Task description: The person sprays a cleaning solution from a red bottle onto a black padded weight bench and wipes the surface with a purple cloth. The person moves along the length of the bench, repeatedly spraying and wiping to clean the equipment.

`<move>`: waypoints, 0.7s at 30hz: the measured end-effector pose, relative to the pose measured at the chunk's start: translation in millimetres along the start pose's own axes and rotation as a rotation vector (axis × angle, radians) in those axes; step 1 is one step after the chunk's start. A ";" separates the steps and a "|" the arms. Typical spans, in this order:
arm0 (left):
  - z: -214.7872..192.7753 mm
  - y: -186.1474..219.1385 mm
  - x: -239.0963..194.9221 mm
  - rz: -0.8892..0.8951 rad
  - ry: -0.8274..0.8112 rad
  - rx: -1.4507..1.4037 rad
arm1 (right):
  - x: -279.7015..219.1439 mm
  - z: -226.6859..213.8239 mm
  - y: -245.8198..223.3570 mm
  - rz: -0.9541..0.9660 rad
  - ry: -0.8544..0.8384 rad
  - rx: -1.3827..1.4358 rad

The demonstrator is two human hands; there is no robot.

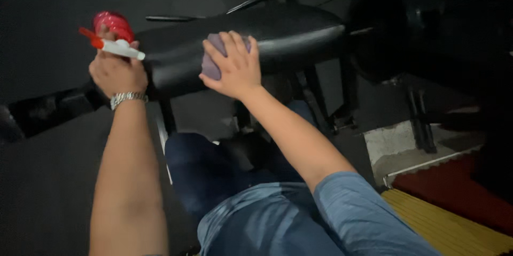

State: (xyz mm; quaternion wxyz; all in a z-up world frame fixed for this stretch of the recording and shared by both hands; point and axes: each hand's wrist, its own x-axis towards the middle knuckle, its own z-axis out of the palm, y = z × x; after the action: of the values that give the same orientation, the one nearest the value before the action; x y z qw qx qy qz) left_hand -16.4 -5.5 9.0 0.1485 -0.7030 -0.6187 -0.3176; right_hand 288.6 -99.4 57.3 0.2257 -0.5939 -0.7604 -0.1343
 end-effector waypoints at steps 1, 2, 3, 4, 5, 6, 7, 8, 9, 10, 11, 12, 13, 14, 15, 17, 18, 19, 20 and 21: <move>-0.8 1.6 2.9 0.005 0.006 -0.011 | 0.8 0.0 10.2 0.004 0.006 -0.012; -3.3 3.2 2.1 -0.011 -0.009 -0.019 | -2.2 -0.9 19.0 -0.070 -0.006 -0.010; -5.4 4.2 1.6 -0.026 -0.023 -0.028 | -5.0 -1.5 27.6 -0.145 -0.019 -0.009; -5.5 6.4 4.0 -0.023 -0.017 -0.037 | -11.2 -2.0 44.8 -0.142 -0.015 -0.020; -5.5 7.3 6.4 -0.036 -0.040 -0.070 | -17.0 -2.0 61.1 -0.168 -0.022 -0.038; -8.2 5.4 3.0 -0.054 -0.071 -0.099 | -26.5 -2.0 73.6 -0.195 -0.038 -0.051; 3.3 -3.3 -4.8 -0.055 -0.074 -0.104 | -36.9 -6.0 92.9 -0.194 -0.042 -0.055; 15.8 -12.5 -8.3 -0.107 -0.133 -0.095 | -42.8 -8.8 113.5 -0.191 -0.002 -0.072; 28.6 -21.8 -11.9 -0.159 -0.193 -0.086 | -48.6 -11.3 134.1 -0.188 0.037 -0.090; 22.0 -16.5 -9.5 -0.157 -0.199 -0.089 | -53.5 -14.9 154.8 -0.184 0.032 -0.091; 15.3 -11.3 -7.1 -0.089 -0.104 -0.058 | -58.7 -18.5 175.6 -0.110 -0.003 -0.107; 8.2 -5.4 -4.4 -0.016 -0.013 -0.028 | -65.2 -23.0 196.3 -0.033 -0.038 -0.122; 1.1 -3.2 -10.3 -0.013 -0.021 -0.031 | -70.0 -32.4 202.0 -0.027 -0.045 -0.123; -1.9 1.2 -4.7 -0.027 -0.007 -0.038 | -64.2 -42.0 213.4 -0.015 -0.009 -0.185; -5.3 6.2 0.8 -0.042 0.007 -0.045 | -58.8 -52.4 225.0 -0.003 0.028 -0.247; -4.2 8.4 10.2 -0.042 -0.041 -0.030 | -48.2 -51.5 230.7 0.092 -0.051 -0.234; -7.8 6.4 7.1 -0.055 -0.097 0.003 | -47.4 -48.8 229.6 0.174 -0.140 -0.202; -1.1 2.7 -3.0 -0.052 -0.105 0.001 | -49.1 -43.9 214.5 0.180 -0.147 -0.202; 7.0 -0.4 -3.9 -0.109 -0.136 0.029 | -41.6 -39.5 202.6 0.184 -0.154 -0.195; 14.5 -3.2 -4.2 -0.166 -0.168 0.057 | -33.9 -35.7 190.8 0.187 -0.160 -0.188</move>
State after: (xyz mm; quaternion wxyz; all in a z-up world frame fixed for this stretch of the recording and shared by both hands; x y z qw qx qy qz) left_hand -15.8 0.6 -5.2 0.0893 -0.6691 -0.6936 -0.2513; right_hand 485.6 -95.6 58.9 0.1191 -0.6895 -0.7014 -0.1356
